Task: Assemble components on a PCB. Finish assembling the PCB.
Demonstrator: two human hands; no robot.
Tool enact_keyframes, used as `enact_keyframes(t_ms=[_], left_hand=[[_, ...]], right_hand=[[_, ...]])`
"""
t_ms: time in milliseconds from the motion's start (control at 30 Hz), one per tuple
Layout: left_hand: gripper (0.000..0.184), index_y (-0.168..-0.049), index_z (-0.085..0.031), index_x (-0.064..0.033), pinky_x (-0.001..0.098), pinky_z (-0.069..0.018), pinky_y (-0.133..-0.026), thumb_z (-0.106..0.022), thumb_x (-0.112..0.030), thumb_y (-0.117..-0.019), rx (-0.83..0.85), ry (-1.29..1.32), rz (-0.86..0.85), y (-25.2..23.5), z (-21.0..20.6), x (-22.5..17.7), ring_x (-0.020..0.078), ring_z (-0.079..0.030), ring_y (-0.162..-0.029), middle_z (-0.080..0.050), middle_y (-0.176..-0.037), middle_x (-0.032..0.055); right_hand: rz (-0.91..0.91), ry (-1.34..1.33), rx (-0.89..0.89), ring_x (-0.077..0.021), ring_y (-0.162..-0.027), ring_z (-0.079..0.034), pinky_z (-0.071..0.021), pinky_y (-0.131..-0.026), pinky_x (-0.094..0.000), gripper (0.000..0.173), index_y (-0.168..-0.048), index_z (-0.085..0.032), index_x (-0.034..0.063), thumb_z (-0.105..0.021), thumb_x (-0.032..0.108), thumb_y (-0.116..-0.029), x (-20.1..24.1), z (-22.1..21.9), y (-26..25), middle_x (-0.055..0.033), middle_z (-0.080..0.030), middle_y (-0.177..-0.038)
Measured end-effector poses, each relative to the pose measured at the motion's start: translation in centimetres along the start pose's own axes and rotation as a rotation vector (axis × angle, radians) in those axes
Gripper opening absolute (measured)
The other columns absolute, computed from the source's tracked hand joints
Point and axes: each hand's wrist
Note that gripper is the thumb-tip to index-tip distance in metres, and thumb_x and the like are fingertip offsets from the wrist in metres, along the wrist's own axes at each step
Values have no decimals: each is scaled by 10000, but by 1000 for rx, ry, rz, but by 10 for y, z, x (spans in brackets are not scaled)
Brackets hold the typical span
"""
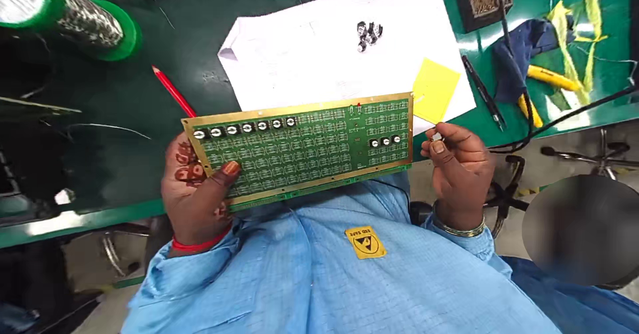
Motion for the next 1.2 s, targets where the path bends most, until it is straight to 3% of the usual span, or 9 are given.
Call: enact_keyframes(t_ms=[233,433,900,1200], left_hand=[[503,-1335,-436,-82,259,-583,-934,-599,11,-868,-6,5,-16,1,3,4,58,-689,-1052,-700,-1154,-113],[488,-1325,-463,-106,253,-579,-939,-622,-5,-875,12,13,-32,0,4,4,56,-688,-1054,-706,-1150,-118],[510,-1349,-446,-91,251,-567,-953,-627,-18,-878,-1,-19,-34,1,6,5,53,-675,-1076,-692,-1173,-122],[509,-1338,-444,-89,272,-574,-954,-618,-4,-867,-7,-6,-27,1,6,6,72,-684,-1069,-699,-1164,-103]], right_hand=[[15,37,7,-72,-929,-700,-615,-835,-274,252,-1159,-690,117,-665,-8,-942,0,-3,0,34,-713,-1128],[26,28,25,-87,-923,-707,-618,-831,-284,236,-1167,-693,88,-658,-7,-954,-2,-3,0,4,-719,-1138],[130,234,75,-66,-894,-703,-612,-776,-252,149,-1179,-536,106,-493,39,-1053,-5,-8,2,16,-712,-1120],[158,282,68,-52,-857,-697,-598,-733,-226,139,-1174,-514,94,-479,32,-1054,-5,-10,2,8,-720,-1095]])
Point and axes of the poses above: each hand's wrist, its own y-axis away from the middle knuckle, its own z-axis out of the back of the hand, x = y × z
